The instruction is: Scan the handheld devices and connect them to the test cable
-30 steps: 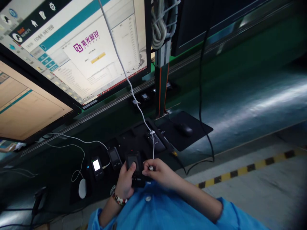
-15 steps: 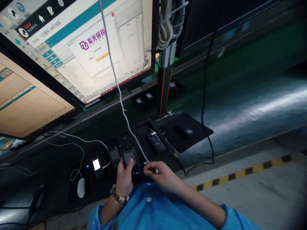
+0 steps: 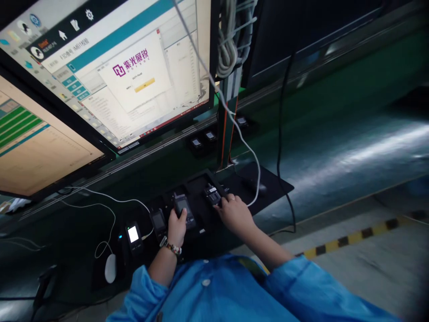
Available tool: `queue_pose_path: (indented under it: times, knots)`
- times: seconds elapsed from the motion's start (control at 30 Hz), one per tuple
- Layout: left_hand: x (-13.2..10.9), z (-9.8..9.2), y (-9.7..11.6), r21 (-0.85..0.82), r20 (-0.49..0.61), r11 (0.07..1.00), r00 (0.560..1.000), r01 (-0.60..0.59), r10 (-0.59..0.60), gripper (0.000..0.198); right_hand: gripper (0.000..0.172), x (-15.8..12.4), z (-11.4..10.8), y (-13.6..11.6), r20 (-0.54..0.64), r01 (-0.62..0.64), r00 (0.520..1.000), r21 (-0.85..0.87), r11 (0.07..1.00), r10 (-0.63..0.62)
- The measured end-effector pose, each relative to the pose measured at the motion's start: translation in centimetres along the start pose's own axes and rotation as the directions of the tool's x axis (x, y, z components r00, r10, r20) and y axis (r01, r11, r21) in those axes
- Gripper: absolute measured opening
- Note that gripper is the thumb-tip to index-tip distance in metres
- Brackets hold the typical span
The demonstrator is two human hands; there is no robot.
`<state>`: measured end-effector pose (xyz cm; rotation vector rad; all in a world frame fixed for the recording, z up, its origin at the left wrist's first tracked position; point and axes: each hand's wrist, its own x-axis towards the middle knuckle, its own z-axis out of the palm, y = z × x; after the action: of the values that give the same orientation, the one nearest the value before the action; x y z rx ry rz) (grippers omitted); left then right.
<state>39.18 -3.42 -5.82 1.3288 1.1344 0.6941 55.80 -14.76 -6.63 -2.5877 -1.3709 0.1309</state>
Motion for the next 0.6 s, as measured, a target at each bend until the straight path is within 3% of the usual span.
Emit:
queue_pose_path:
  times: [0.13,0.23,0.3,0.37,0.47,0.6]
  knots:
    - [0.4,0.9,-0.1,0.013,-0.052,0.999,0.998,-0.041,0.042,0.041,0.046,0.5,0.7,-0.6,-0.015,-0.053,0.998,0.031,0.998,0.054]
    - [-1.0,1.0,0.2,0.063,-0.108,0.984,0.979,-0.165,0.171,0.055,0.052,0.7,0.7,-0.5,-0.007,-0.091,0.996,0.054,0.994,0.092]
    - [-2.0,1.5,0.4,0.068,-0.034,0.976,0.978,-0.205,0.208,0.056,0.054,0.8,0.7,-0.5,-0.001,-0.108,0.994,0.068,0.992,0.108]
    - [-2.5,2.8,0.5,0.014,0.108,0.998,0.992,-0.066,0.064,0.051,0.051,0.8,0.8,-0.6,0.003,-0.113,0.994,0.084,0.99,0.113]
    - [-2.2,5.5,0.6,-0.08,0.267,0.972,0.944,0.222,-0.193,0.043,0.04,0.5,0.8,-0.9,0.008,-0.079,0.997,0.119,0.99,0.079]
    - [-1.4,8.2,0.8,-0.227,0.336,0.921,0.913,0.316,-0.231,0.029,0.03,0.3,0.8,-0.7,0.04,-0.035,0.999,0.204,0.978,0.028]
